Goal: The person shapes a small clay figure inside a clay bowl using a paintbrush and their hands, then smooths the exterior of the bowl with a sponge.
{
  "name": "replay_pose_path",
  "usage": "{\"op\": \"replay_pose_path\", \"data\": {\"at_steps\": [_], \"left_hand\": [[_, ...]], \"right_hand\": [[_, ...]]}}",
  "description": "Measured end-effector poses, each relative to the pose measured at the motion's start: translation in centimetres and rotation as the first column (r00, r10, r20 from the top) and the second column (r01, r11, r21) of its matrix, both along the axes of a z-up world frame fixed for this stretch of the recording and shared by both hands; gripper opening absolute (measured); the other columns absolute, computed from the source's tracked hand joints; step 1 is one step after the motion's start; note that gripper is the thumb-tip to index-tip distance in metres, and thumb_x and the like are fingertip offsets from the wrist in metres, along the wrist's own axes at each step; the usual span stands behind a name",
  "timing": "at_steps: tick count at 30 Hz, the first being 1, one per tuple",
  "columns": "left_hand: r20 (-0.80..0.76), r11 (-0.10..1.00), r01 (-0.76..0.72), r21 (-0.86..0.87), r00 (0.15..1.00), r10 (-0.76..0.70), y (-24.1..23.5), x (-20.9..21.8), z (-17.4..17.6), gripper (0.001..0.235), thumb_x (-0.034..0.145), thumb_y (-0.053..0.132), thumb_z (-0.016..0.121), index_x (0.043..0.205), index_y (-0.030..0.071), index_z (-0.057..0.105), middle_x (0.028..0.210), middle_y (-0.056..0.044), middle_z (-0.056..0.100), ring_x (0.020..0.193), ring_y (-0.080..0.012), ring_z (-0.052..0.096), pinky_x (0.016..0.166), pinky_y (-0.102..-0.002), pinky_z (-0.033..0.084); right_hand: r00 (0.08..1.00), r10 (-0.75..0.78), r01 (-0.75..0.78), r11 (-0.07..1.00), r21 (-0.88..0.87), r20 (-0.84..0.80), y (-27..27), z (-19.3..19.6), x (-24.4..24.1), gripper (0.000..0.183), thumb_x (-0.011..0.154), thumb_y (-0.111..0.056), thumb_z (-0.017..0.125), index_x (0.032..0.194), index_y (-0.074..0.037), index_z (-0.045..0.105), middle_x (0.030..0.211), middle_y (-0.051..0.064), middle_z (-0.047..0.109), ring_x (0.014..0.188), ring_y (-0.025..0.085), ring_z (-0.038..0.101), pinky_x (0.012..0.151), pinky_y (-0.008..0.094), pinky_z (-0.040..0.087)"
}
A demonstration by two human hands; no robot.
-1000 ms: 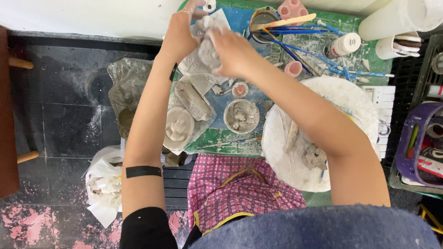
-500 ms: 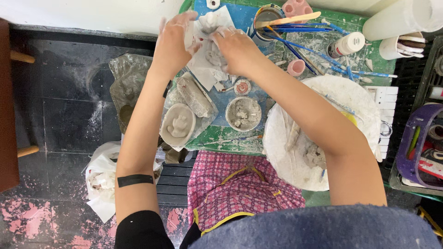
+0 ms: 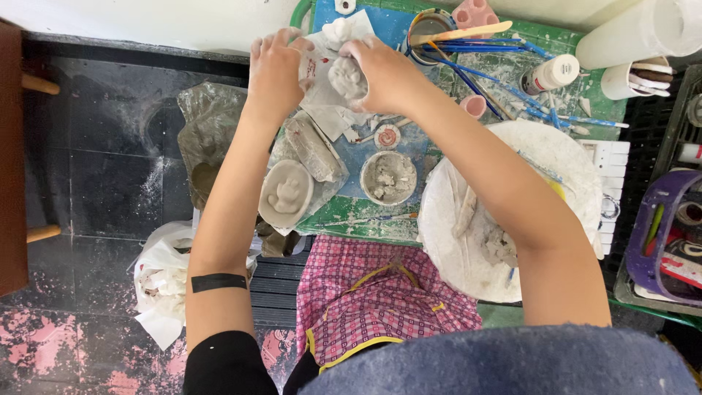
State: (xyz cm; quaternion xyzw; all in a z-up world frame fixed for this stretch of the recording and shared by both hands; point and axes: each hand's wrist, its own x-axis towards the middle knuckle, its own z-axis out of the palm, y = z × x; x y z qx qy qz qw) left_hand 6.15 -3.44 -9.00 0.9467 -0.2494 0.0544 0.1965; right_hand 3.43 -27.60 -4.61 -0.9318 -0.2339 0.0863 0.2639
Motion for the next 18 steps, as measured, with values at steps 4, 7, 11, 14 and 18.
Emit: {"op": "replay_pose_path", "data": {"at_steps": [4,7,11,14,18], "left_hand": [[0.098,0.996,0.049,0.068,0.994,-0.056,-0.3,-0.8,0.7,0.033,0.073,0.015,0.09,0.103,0.015,0.076,0.129,-0.008,0.06,0.128,-0.031,0.048,0.104,-0.047,0.039],[0.142,0.989,0.019,0.148,0.989,-0.04,-0.6,-1.1,0.7,0.026,0.066,0.018,0.09,0.089,0.018,0.078,0.119,-0.006,0.06,0.121,-0.0302,0.048,0.101,-0.05,0.037],[0.158,0.977,-0.038,0.21,0.987,0.005,-0.2,-0.8,-0.2,0.029,0.064,0.018,0.088,0.091,0.018,0.078,0.117,-0.01,0.061,0.116,-0.0325,0.051,0.1,-0.052,0.036],[0.134,0.952,-0.083,0.295,0.99,0.044,0.0,-0.3,-1.1,0.025,0.069,0.014,0.086,0.092,0.014,0.076,0.109,-0.011,0.064,0.105,-0.0318,0.06,0.1,-0.05,0.037],[0.01,0.996,-0.039,0.082,0.999,0.039,1.2,0.6,-2.4,0.025,0.077,0.0,0.074,0.1,0.01,0.074,0.101,-0.012,0.068,0.098,-0.0306,0.068,0.098,-0.044,0.043]], "right_hand": [[0.999,-0.044,0.048,0.989,-0.137,0.029,0.2,0.3,-0.1,0.085,0.06,-0.026,0.096,0.13,-0.006,0.052,0.125,0.022,0.057,0.107,0.04,0.064,0.087,0.047,0.054],[0.996,-0.026,0.048,0.959,-0.279,0.081,0.8,-0.4,-0.3,0.087,0.059,-0.026,0.096,0.128,-0.002,0.051,0.123,0.023,0.057,0.105,0.04,0.066,0.082,0.048,0.055],[0.992,-0.003,0.051,0.927,-0.371,0.127,1.6,-1.4,-0.9,0.086,0.058,-0.026,0.096,0.128,-0.001,0.052,0.117,0.02,0.061,0.102,0.038,0.069,0.079,0.047,0.057],[0.991,0.004,0.044,0.934,-0.354,0.134,1.8,-1.3,-0.8,0.087,0.058,-0.029,0.096,0.128,0.0,0.051,0.114,0.022,0.062,0.093,0.039,0.07,0.074,0.047,0.057],[0.989,-0.03,0.069,0.962,-0.264,0.147,1.4,-0.7,-0.4,0.086,0.061,-0.032,0.096,0.13,-0.006,0.052,0.111,0.02,0.063,0.087,0.04,0.07,0.072,0.049,0.056]]}}
